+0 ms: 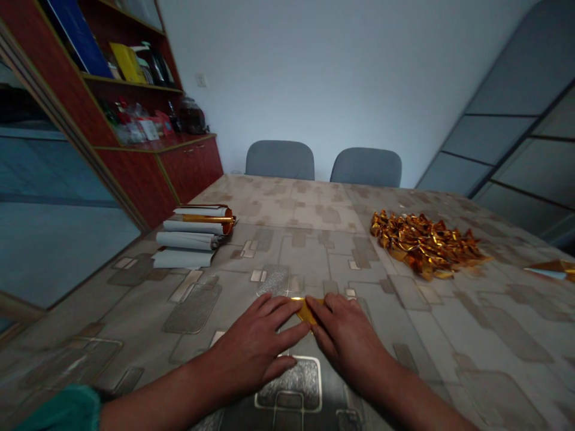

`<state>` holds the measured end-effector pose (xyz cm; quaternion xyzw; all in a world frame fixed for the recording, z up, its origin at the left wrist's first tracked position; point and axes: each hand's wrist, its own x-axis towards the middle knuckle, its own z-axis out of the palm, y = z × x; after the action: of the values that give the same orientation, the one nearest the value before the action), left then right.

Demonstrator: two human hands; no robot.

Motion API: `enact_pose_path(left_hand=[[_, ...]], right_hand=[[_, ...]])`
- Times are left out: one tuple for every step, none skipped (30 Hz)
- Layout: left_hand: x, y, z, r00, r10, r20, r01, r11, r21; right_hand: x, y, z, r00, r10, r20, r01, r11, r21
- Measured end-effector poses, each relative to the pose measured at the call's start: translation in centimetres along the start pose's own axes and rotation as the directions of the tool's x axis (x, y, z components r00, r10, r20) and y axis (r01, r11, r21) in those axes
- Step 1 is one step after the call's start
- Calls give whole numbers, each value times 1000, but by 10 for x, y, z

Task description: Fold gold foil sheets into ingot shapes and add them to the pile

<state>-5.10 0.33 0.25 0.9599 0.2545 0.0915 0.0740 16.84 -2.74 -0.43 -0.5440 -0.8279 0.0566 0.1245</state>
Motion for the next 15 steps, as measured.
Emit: enact_pose_path(left_hand=[[0, 0, -1, 1000, 4, -1, -4, 1000, -17], [1, 0, -2, 1000, 6, -3, -6, 999, -34], [1, -1, -3, 1000, 8, -4, -8, 999, -49], [2, -1, -4, 1000, 11, -6, -12, 998, -62], [2, -1, -5, 1000, 17, -7, -17, 997, -74], [2, -1, -5, 1000, 22, -7, -23, 996, -83], [2, -1, -5, 1000, 28, -7, -29, 996, -87], [2, -2, -5, 999, 35, -5, -35, 996, -86], [1, -2, -5, 999, 40, -3, -40, 996, -79], [0, -2, -4, 999, 40, 1, -40, 997, -67], [0, -3, -3, 999, 38, 6, -38, 998, -52], [-1, -3, -2, 999, 31, 11, -31, 999, -33], [-2, -3, 0, 1000, 22, 16, -22, 1000, -15], [-2, -3, 0, 1000, 12, 23, -12, 1000, 1], [-3, -3, 1, 999, 6, 31, -7, 1000, 12]], right_hand=[[0, 1, -1, 1000, -5, 6, 5, 1000, 3], [0, 2, -1, 1000, -10, 8, 10, 1000, 1], [0, 3, 0, 1000, -15, 7, 15, 1000, -3], [0, 5, 1, 1000, -22, 4, 22, 1000, -8], [-1, 6, 2, 1000, -29, -1, 29, 999, -13], [-2, 7, 4, 999, -35, -7, 35, 999, -21], [-2, 7, 5, 999, -40, -13, 40, 999, -28], [-3, 7, 7, 999, -43, -20, 42, 999, -34], [-3, 7, 8, 999, -44, -28, 43, 998, -42], [-3, 7, 9, 998, -43, -36, 41, 998, -51], [-3, 7, 10, 998, -40, -44, 37, 997, -61], [-2, 7, 10, 998, -38, -49, 34, 997, -70], [-2, 6, 10, 998, -36, -54, 31, 997, -77], [-2, 6, 9, 998, -33, -57, 29, 997, -76], [-2, 7, 8, 998, -32, -60, 29, 998, -63]])
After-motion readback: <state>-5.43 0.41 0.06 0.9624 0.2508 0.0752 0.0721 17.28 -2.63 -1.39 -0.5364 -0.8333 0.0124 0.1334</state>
